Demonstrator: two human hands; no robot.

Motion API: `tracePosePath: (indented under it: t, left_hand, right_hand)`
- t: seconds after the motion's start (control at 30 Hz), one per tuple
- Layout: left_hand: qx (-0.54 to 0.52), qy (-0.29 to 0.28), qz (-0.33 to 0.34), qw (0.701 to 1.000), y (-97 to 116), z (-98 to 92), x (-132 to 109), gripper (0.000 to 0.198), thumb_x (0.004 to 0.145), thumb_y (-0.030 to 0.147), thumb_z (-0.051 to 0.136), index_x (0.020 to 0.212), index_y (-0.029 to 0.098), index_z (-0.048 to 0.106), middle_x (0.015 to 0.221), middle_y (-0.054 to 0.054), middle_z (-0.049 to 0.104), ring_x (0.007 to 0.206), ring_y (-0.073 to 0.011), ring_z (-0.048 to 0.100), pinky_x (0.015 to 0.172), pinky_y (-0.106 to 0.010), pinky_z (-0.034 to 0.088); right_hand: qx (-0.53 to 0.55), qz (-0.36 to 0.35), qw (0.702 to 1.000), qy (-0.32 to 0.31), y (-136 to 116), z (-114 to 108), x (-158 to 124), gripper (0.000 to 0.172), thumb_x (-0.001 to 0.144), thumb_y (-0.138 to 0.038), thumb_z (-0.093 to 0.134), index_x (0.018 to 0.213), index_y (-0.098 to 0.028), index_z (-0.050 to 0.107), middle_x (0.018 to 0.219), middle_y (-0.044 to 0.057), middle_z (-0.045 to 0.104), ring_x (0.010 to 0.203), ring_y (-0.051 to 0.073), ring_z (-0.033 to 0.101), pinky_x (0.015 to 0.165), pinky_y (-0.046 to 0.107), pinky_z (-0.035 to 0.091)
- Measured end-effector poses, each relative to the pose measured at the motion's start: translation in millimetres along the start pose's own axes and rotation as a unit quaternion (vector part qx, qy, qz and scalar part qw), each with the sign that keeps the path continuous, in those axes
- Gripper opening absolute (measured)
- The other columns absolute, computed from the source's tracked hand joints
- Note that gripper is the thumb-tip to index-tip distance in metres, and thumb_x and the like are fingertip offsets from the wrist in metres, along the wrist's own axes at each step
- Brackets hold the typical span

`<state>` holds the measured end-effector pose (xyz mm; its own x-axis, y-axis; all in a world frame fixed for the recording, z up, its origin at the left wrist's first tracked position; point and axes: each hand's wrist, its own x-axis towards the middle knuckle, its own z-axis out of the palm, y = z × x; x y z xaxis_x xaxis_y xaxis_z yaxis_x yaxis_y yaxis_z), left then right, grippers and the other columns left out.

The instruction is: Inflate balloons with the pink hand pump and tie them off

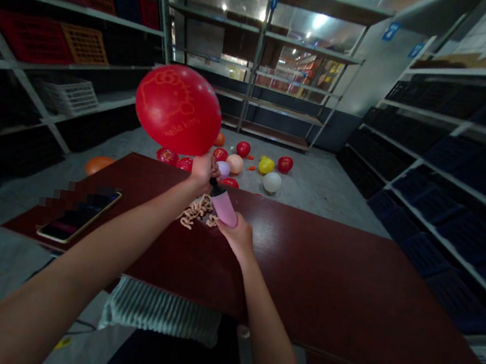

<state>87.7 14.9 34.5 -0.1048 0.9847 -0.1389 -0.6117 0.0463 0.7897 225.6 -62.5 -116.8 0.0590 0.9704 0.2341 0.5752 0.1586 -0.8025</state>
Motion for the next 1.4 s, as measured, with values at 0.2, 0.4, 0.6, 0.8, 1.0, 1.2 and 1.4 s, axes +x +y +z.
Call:
tracePosePath:
  t: [0.2,0.4,0.6,0.8,1.0,1.2,1.4]
  left_hand:
    - [-0.027,0.021,0.022,0.999,23.6,-17.2,5.2,0.038,0.096,0.019,0.043,0.062,0.021,0.025,0.040,0.008,0.022,0.028,-0.0082,0.023,0.036,-0.020,0.022]
    - [-0.034,0.042,0.058,0.997,69.0,-22.3,8.8,0.043,0.099,0.024,0.042,0.061,0.021,0.023,0.040,0.008,0.022,0.028,-0.0083,0.021,0.035,-0.022,0.023]
    - [-0.007,0.026,0.090,0.996,117.0,-12.3,14.3,0.048,0.103,0.028,0.039,0.059,0.021,0.023,0.039,0.006,0.019,0.029,-0.0085,0.021,0.034,-0.023,0.023]
    - [-0.003,-0.071,0.132,0.989,112.6,26.6,11.3,0.052,0.105,0.039,0.048,0.060,0.022,0.028,0.040,0.007,0.018,0.030,-0.0080,0.019,0.034,-0.024,0.020]
    - [0.000,-0.103,0.105,0.989,62.8,53.4,9.6,0.054,0.101,0.046,0.058,0.061,0.021,0.031,0.041,0.008,0.019,0.029,-0.0062,0.018,0.035,-0.022,0.019]
    - [0.038,-0.098,0.092,0.990,-9.0,48.5,-11.1,0.052,0.104,0.023,0.042,0.055,0.021,0.028,0.035,0.005,0.020,0.027,-0.0086,0.018,0.032,-0.023,0.017]
    - [0.014,-0.060,0.086,0.994,-18.4,39.0,-18.9,0.052,0.106,0.027,0.042,0.057,0.022,0.026,0.039,0.006,0.017,0.027,-0.0083,0.020,0.031,-0.024,0.017]
  right_hand:
    - [-0.055,-0.006,0.998,0.004,-9.5,-0.9,-5.0,0.039,0.072,-0.052,0.079,0.099,-0.026,0.069,0.092,0.006,0.077,0.087,0.027,0.074,0.070,0.029,0.049]
    - [-0.056,-0.026,0.998,0.002,-7.7,0.2,-6.8,0.040,0.073,-0.051,0.078,0.103,-0.026,0.069,0.096,0.007,0.078,0.092,0.028,0.074,0.074,0.031,0.051]
    - [-0.022,-0.048,0.999,-0.006,-6.1,2.2,-6.8,0.042,0.074,-0.052,0.077,0.105,-0.025,0.067,0.096,0.006,0.077,0.090,0.027,0.074,0.074,0.031,0.051]
    - [0.055,-0.045,0.997,-0.009,0.3,-0.3,-3.7,0.044,0.073,-0.055,0.075,0.101,-0.024,0.064,0.092,0.003,0.075,0.083,0.022,0.071,0.072,0.029,0.051]
    - [0.112,-0.002,0.994,0.007,8.3,-0.4,1.3,0.040,0.072,-0.057,0.074,0.091,-0.023,0.064,0.080,0.001,0.072,0.072,0.018,0.067,0.062,0.026,0.049]
    - [0.117,0.035,0.993,-0.002,12.8,2.5,5.9,0.043,0.072,-0.057,0.073,0.096,-0.022,0.067,0.075,0.001,0.071,0.067,0.018,0.065,0.055,0.025,0.047]
    - [0.082,0.009,0.996,0.022,8.5,-3.3,1.8,0.041,0.072,-0.057,0.073,0.093,-0.022,0.067,0.077,0.001,0.071,0.068,0.018,0.065,0.061,0.026,0.047]
